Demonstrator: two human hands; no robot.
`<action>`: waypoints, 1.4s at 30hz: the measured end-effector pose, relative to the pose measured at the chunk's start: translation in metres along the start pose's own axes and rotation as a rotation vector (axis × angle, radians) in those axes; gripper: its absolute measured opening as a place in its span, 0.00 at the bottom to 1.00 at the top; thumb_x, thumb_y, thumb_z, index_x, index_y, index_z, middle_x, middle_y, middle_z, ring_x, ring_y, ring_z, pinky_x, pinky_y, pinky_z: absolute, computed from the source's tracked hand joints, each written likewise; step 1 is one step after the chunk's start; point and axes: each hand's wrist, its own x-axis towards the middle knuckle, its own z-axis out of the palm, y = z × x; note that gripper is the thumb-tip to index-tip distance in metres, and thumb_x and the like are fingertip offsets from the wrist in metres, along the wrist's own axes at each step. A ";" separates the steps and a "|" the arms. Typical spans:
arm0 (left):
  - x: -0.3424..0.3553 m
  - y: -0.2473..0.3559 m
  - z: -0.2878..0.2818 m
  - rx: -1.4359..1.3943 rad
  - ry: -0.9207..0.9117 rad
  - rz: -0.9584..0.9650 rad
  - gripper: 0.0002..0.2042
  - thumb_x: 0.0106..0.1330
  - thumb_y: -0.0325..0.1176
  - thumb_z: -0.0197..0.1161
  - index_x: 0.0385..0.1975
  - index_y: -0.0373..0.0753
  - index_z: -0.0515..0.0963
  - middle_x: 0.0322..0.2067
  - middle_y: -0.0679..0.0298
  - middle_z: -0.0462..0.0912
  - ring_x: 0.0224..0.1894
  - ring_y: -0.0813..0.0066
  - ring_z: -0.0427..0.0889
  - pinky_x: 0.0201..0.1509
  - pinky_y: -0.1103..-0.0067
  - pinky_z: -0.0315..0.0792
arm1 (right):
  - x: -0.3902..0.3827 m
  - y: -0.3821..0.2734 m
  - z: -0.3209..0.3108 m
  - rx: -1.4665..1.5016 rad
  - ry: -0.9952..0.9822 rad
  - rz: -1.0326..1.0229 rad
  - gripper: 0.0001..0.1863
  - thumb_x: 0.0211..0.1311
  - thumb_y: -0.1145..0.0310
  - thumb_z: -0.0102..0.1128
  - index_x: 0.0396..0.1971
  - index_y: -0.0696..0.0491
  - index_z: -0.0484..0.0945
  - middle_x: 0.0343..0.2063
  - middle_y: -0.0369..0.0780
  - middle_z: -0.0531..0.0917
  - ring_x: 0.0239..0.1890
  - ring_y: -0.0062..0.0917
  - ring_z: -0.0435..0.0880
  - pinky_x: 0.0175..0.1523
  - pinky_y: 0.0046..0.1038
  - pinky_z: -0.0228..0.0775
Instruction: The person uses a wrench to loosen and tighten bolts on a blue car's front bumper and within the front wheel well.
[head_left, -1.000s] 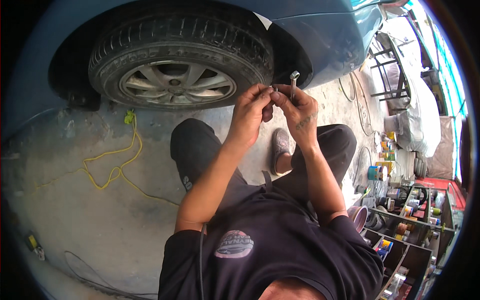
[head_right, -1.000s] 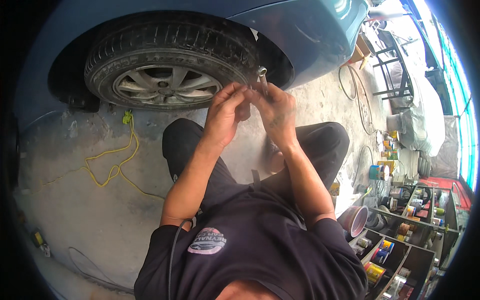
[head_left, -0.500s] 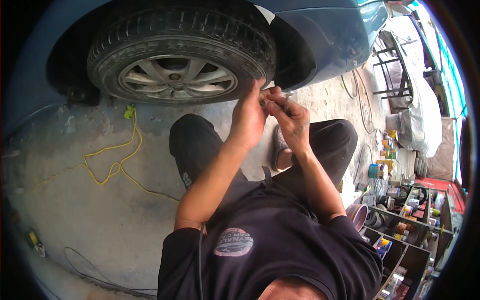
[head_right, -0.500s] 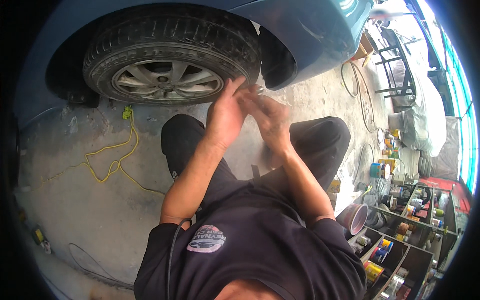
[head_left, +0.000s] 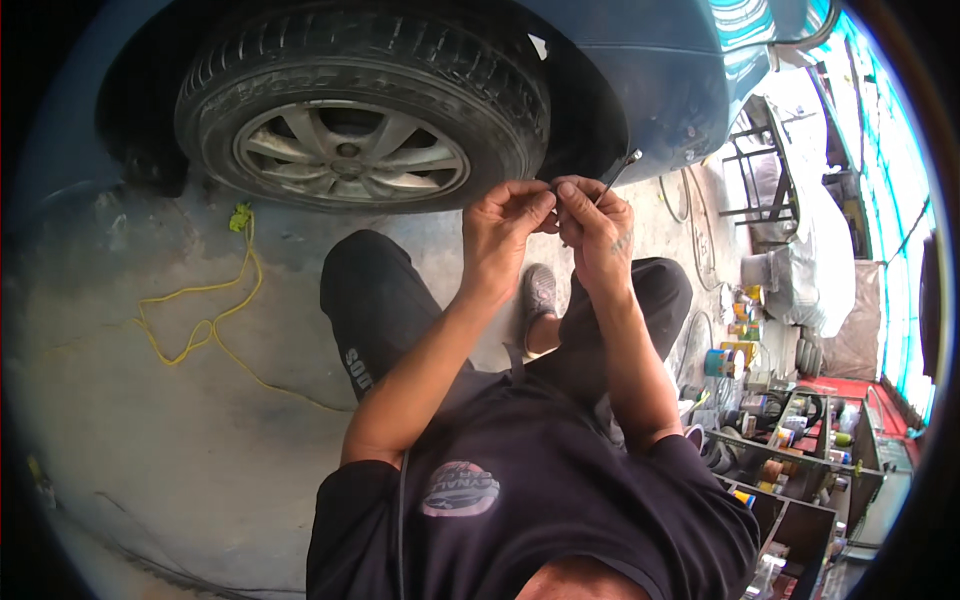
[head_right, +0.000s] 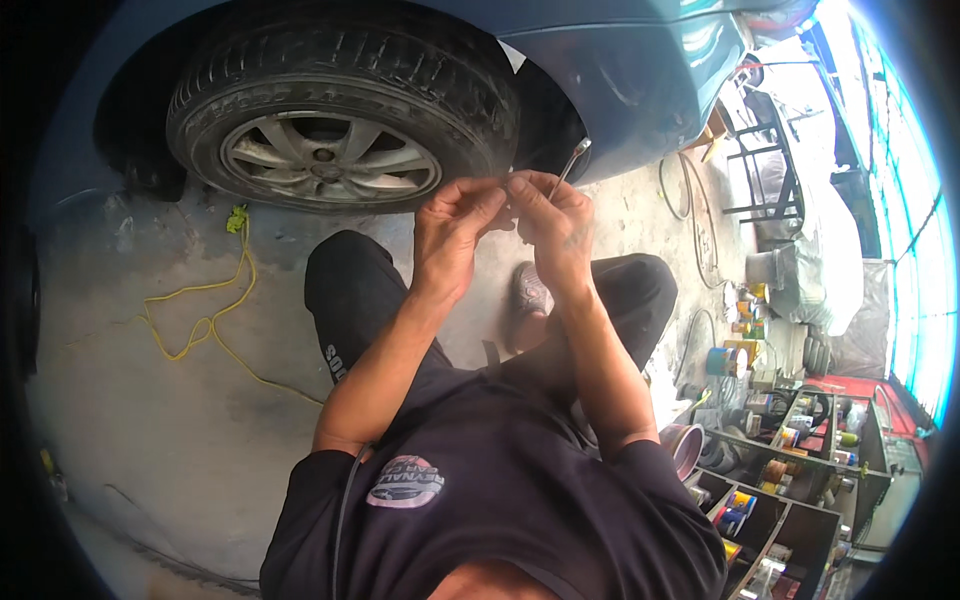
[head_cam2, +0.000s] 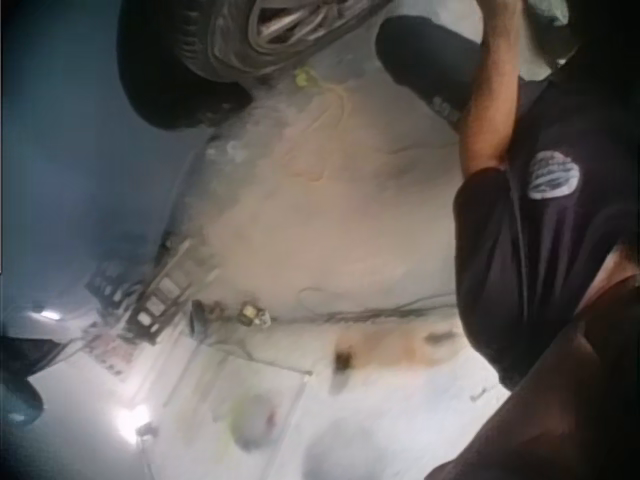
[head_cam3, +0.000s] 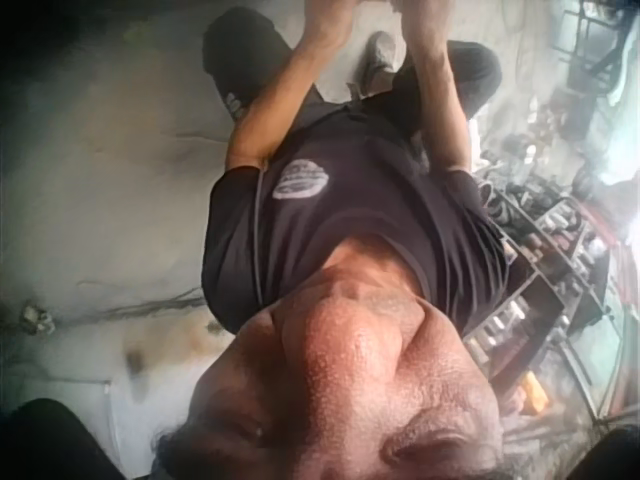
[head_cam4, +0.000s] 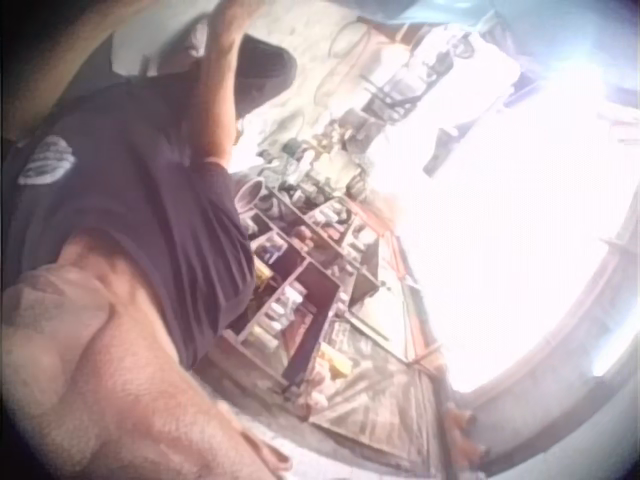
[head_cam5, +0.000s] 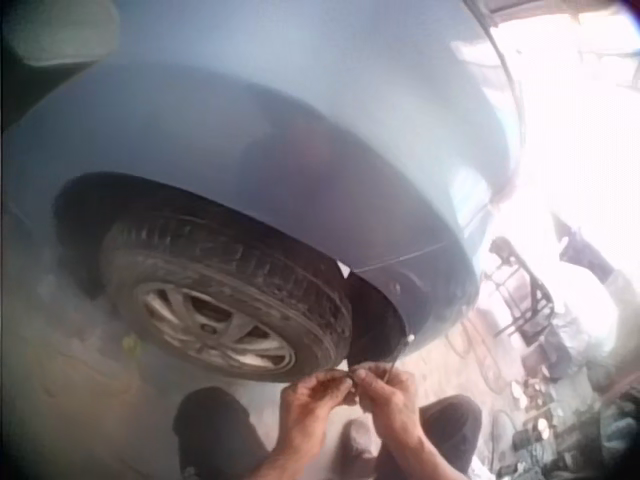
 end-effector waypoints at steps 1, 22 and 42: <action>0.002 0.000 0.003 -0.003 -0.005 0.026 0.07 0.69 0.27 0.66 0.43 0.33 0.82 0.39 0.60 0.87 0.41 0.76 0.86 0.46 0.77 0.81 | -0.001 -0.003 0.003 0.011 0.005 0.001 0.09 0.69 0.72 0.64 0.42 0.62 0.83 0.20 0.31 0.77 0.15 0.09 0.60 0.20 0.16 0.46; 0.068 0.048 0.067 -0.148 -0.056 0.383 0.05 0.71 0.24 0.64 0.41 0.30 0.79 0.35 0.59 0.86 0.36 0.77 0.86 0.43 0.81 0.82 | 0.031 -0.089 0.010 -0.536 0.283 -0.766 0.11 0.66 0.75 0.63 0.45 0.63 0.77 0.22 0.36 0.80 0.22 0.11 0.71 0.25 0.14 0.56; 0.087 0.046 0.061 -0.073 -0.120 0.390 0.01 0.67 0.23 0.65 0.35 0.33 0.80 0.27 0.63 0.86 0.31 0.81 0.85 0.37 0.83 0.78 | 0.044 -0.087 0.011 -0.694 0.319 -0.801 0.06 0.69 0.75 0.62 0.38 0.58 0.73 0.22 0.37 0.78 0.20 0.11 0.70 0.22 0.14 0.53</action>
